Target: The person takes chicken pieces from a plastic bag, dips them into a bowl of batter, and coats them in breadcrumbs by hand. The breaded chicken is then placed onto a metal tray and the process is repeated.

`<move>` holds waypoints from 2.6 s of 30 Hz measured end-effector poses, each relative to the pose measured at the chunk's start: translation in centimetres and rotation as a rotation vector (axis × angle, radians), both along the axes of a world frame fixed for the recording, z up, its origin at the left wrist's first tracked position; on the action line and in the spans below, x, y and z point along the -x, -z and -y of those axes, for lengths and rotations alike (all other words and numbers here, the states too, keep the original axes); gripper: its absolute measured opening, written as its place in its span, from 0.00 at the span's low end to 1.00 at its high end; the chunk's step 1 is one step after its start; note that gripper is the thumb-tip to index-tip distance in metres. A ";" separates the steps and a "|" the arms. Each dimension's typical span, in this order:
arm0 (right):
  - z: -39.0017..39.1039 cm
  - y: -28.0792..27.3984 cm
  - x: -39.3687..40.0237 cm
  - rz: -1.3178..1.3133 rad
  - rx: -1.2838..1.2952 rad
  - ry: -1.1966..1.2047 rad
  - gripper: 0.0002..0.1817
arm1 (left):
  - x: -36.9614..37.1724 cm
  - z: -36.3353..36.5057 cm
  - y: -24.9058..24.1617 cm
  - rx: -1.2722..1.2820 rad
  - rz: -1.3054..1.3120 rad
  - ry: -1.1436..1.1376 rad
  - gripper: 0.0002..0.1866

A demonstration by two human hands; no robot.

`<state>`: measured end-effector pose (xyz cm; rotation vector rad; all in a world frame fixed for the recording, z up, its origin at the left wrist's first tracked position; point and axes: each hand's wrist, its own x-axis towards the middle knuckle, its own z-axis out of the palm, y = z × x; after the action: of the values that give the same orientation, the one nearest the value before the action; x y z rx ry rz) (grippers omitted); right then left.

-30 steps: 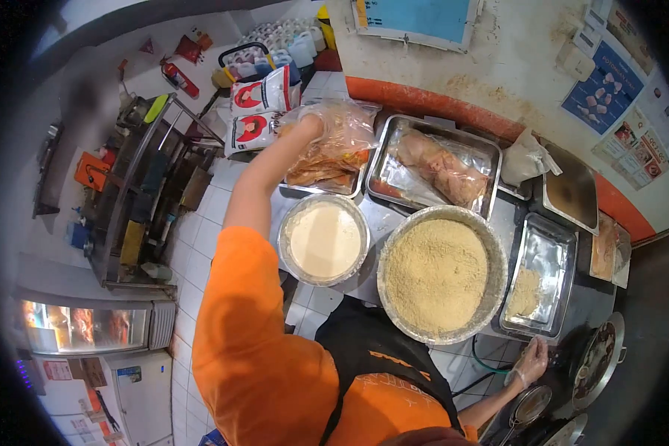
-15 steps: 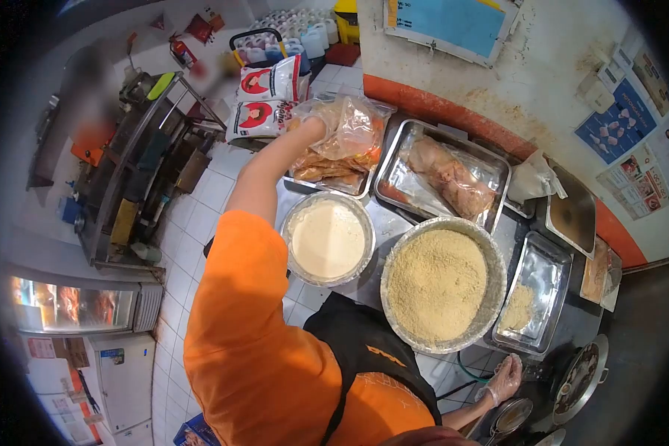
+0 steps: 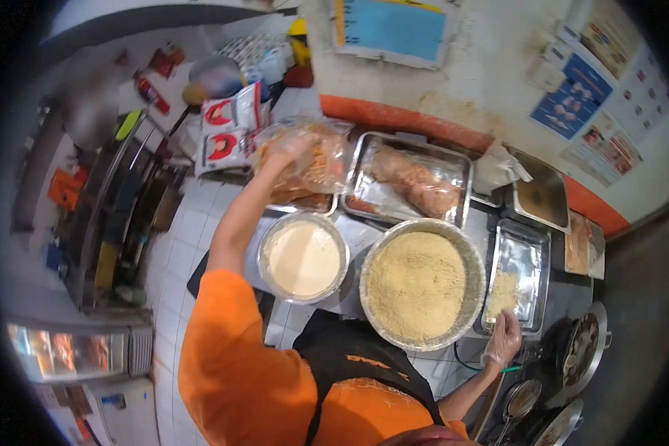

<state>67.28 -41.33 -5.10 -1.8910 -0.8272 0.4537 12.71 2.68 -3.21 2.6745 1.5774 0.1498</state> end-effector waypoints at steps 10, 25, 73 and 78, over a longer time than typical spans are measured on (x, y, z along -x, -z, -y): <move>-25.2 -15.5 -0.9 0.509 -0.210 -0.295 0.25 | 0.2 20.0 -1.6 -0.051 1.082 -0.319 0.31; -57.0 -18.8 -15.4 1.172 -0.233 -0.176 0.30 | -3.3 38.0 -1.5 0.118 2.027 -0.513 0.25; -14.3 -6.5 30.3 -0.716 -0.103 -1.072 0.12 | -7.4 34.3 -1.9 0.043 1.322 -0.003 0.11; -13.9 -6.2 29.7 -0.780 -0.156 -0.966 0.12 | -6.5 33.5 -2.2 0.881 2.037 -0.388 0.10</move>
<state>37.55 -27.45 1.06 -0.9048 -1.1208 1.5346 19.22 -30.82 -1.00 0.5436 0.7865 1.2091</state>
